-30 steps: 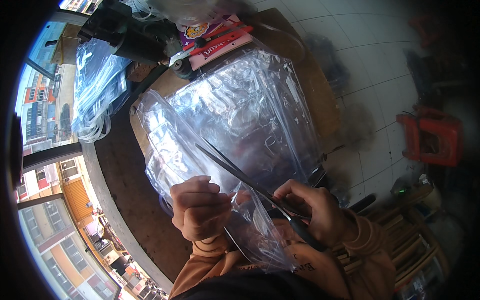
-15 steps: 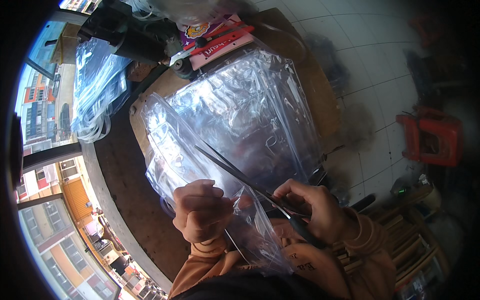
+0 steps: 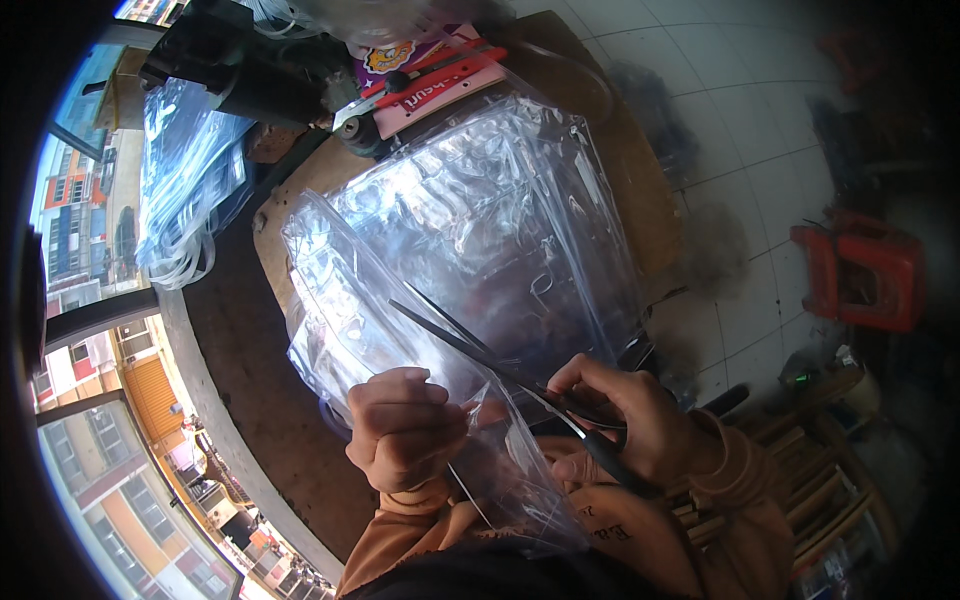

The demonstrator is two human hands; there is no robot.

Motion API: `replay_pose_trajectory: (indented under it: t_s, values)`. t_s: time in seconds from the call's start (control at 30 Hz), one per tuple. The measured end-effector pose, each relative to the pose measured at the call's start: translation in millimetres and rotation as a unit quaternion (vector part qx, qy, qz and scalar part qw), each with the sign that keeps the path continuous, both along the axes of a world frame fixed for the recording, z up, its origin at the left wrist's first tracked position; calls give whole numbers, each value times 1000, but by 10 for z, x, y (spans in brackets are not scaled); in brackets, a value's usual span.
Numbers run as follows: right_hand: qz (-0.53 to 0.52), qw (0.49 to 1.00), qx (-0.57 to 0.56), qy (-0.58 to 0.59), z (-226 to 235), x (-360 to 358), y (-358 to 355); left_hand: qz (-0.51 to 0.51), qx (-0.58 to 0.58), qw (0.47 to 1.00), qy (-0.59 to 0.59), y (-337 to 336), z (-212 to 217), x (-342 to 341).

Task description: The person trims the edges of a plastic bag using shears and then separates several transparent bags from a stack.

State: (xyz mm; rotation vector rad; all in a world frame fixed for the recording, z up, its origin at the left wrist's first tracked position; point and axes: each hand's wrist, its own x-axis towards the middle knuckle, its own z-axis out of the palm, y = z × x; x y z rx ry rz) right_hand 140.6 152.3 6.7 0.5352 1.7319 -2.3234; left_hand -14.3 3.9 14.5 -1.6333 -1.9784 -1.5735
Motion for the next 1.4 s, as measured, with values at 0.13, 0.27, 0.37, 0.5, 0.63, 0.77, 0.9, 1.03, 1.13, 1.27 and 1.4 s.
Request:
replay_pose_trajectory:
  t_s: [0.13,0.27,0.37,0.5,0.63,0.77,0.9,1.03,1.13,1.27,1.4]
  values:
    - [24,999,-34,31,14,-12,25,2,17,1000,0,13,-48,8]
    - [22,998,-43,39,42,-47,32,-10,-12,1000,8,29,-29,6]
    - [28,999,-31,22,22,-16,46,-6,0,1000,9,27,-54,26]
    - [27,999,2,32,-21,28,60,4,6,1000,11,54,-24,15]
    - [43,998,29,20,-5,74,72,16,6,1000,11,45,-35,15]
    - [9,996,82,26,30,69,47,26,-9,999,16,29,-47,2]
    - [3,965,258,42,122,44,63,23,-22,999,9,27,-10,-1]
    - [-2,954,295,44,206,6,73,13,-20,1000,15,35,-20,1]
    - [13,966,259,12,245,-31,86,1,3,1000,11,64,-40,44]
    - [15,992,125,-28,149,7,51,-5,2,1000,12,60,-48,80]
    - [32,999,31,-24,113,4,55,3,1,1000,7,64,-40,85]
